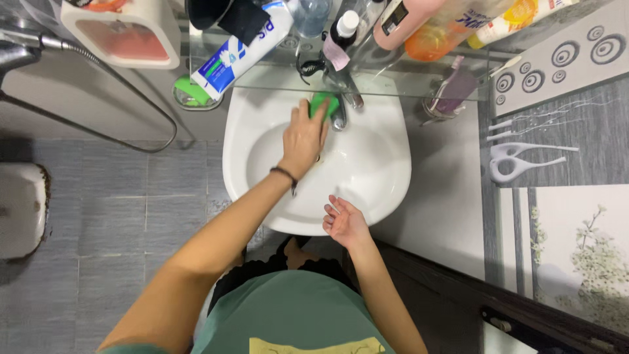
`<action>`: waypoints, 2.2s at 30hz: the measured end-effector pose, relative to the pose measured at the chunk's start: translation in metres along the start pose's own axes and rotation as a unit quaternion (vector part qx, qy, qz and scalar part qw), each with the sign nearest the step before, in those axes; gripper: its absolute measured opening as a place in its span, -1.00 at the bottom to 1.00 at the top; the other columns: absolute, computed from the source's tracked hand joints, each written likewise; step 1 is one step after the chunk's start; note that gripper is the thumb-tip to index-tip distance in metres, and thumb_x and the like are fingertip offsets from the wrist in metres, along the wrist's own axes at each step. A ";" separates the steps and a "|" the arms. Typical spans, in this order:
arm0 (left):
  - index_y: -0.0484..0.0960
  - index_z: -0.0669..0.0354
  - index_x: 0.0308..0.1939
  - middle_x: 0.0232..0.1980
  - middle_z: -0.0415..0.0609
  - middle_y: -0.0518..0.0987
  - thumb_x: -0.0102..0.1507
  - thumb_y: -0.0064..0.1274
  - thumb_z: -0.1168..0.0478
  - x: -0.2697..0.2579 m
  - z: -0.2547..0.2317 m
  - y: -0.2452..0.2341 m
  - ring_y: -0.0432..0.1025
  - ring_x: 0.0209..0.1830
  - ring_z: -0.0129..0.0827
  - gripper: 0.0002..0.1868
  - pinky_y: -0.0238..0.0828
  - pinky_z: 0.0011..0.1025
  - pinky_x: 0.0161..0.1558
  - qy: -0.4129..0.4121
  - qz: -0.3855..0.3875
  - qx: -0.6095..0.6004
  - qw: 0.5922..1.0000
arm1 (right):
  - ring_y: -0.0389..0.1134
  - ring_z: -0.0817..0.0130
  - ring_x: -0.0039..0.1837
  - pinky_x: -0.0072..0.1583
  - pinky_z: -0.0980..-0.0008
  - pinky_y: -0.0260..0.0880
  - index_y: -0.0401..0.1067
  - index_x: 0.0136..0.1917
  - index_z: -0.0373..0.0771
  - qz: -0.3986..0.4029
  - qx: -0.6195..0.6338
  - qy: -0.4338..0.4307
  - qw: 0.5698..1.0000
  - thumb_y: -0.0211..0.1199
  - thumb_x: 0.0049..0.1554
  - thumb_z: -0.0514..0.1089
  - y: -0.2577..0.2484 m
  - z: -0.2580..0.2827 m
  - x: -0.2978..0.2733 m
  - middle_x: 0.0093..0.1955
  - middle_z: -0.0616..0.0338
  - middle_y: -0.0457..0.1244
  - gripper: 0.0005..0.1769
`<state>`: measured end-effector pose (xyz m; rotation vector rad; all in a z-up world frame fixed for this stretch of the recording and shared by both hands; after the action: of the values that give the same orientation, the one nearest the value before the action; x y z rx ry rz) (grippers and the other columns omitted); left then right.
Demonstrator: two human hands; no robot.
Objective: The person scrubs a white bathroom sink using a green sponge. They wipe the basin, the faucet, and the surrounding countertop area. The person rinses the sponge under running water and continues scrubbing the sink surfaces.
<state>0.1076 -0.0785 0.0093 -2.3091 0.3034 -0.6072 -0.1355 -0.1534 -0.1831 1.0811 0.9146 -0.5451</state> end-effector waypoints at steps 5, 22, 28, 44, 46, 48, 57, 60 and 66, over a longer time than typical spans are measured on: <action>0.49 -0.01 0.30 0.17 0.25 0.36 0.26 0.13 0.17 0.003 -0.004 -0.001 0.37 -0.02 0.07 -0.50 0.51 -0.10 -0.17 0.025 -0.053 0.016 0.998 | 0.08 0.35 -0.25 -0.14 0.39 0.16 0.41 0.09 -0.16 0.004 -0.015 0.000 1.000 0.10 0.24 0.00 0.007 0.001 0.003 -0.16 0.18 0.23 -0.74; 0.33 -0.07 0.44 0.13 0.21 0.37 0.37 -0.08 0.13 -0.008 0.032 0.030 0.42 -0.02 0.08 -0.47 0.43 -0.05 -0.04 -0.173 -0.030 -0.127 0.976 | 0.09 0.35 -0.24 -0.13 0.39 0.17 0.43 0.08 -0.16 -0.010 -0.030 -0.019 0.999 0.12 0.23 -0.01 0.003 -0.001 -0.009 -0.17 0.19 0.24 -0.75; 0.13 -0.03 0.53 0.14 0.34 0.37 0.47 -0.21 0.08 -0.001 0.089 0.111 0.44 -0.01 0.20 -0.46 0.39 -0.05 0.12 -0.309 -0.095 -0.280 0.904 | 0.10 0.35 -0.24 -0.13 0.38 0.18 0.43 0.07 -0.18 -0.026 -0.046 -0.036 0.998 0.10 0.24 -0.03 0.004 0.001 -0.020 -0.18 0.19 0.23 -0.77; 0.12 -0.11 0.51 0.17 0.32 0.36 0.45 -0.26 0.02 -0.007 0.092 0.112 0.46 0.00 0.26 -0.47 0.42 0.05 0.06 -0.295 -0.061 -0.299 0.905 | 0.08 0.38 -0.24 -0.16 0.42 0.17 0.41 0.08 -0.23 -0.077 -0.072 -0.060 0.993 0.03 0.26 -0.08 -0.013 0.007 -0.036 -0.19 0.17 0.21 -0.76; 0.13 -0.11 0.50 0.19 0.33 0.35 0.44 -0.26 0.01 -0.003 0.095 0.113 0.45 0.00 0.27 -0.46 0.42 0.06 0.05 -0.298 -0.059 -0.294 0.906 | 0.08 0.37 -0.25 -0.17 0.41 0.16 0.41 0.08 -0.22 -0.081 -0.088 -0.051 0.991 0.02 0.25 -0.07 -0.008 0.007 -0.034 -0.19 0.17 0.21 -0.75; 0.11 -0.08 0.50 0.21 0.34 0.33 0.44 -0.27 0.00 0.015 0.111 0.118 0.44 0.02 0.27 -0.46 0.42 0.06 0.07 -0.316 -0.055 -0.275 0.907 | 0.08 0.36 -0.25 -0.18 0.41 0.16 0.40 0.07 -0.21 -0.078 -0.095 -0.027 0.992 0.02 0.25 -0.07 -0.004 0.004 -0.032 -0.19 0.17 0.21 -0.76; 0.04 0.01 0.49 0.28 0.37 0.30 0.44 -0.31 -0.03 -0.008 0.099 0.137 0.43 0.09 0.27 -0.43 0.40 0.06 0.14 -0.290 -0.099 -0.362 0.880 | 0.11 0.34 -0.24 -0.16 0.39 0.18 0.41 0.10 -0.23 -0.057 -0.116 -0.047 0.990 0.05 0.25 -0.08 0.008 0.011 -0.037 -0.16 0.14 0.20 -0.75; 0.11 -0.10 0.47 0.28 0.37 0.33 0.42 -0.27 -0.02 0.018 0.117 0.135 0.44 0.06 0.35 -0.47 0.40 0.11 0.10 -0.334 -0.080 -0.291 0.893 | 0.09 0.36 -0.23 -0.14 0.41 0.19 0.41 0.10 -0.23 -0.087 -0.096 -0.039 0.991 0.07 0.25 -0.09 -0.001 0.012 -0.037 -0.14 0.16 0.22 -0.76; 0.11 -0.18 0.42 0.28 0.29 0.34 0.38 -0.21 -0.03 0.014 0.116 0.133 0.47 -0.04 0.34 -0.46 0.40 0.18 -0.05 -0.379 -0.002 -0.222 0.898 | 0.11 0.34 -0.22 -0.16 0.40 0.16 0.41 0.13 -0.24 -0.086 -0.101 -0.047 0.990 0.09 0.23 -0.09 -0.016 0.006 -0.033 -0.16 0.15 0.20 -0.73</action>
<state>0.1724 -0.1106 -0.1517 -2.7693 0.0580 0.4372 -0.1632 -0.1668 -0.1619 0.7927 0.9640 -0.6255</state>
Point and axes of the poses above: each hand's wrist, its own x-axis towards the middle knuckle, its own y-axis out of the palm, z = x × y, the point moved 9 cm from there along x, towards the middle knuckle
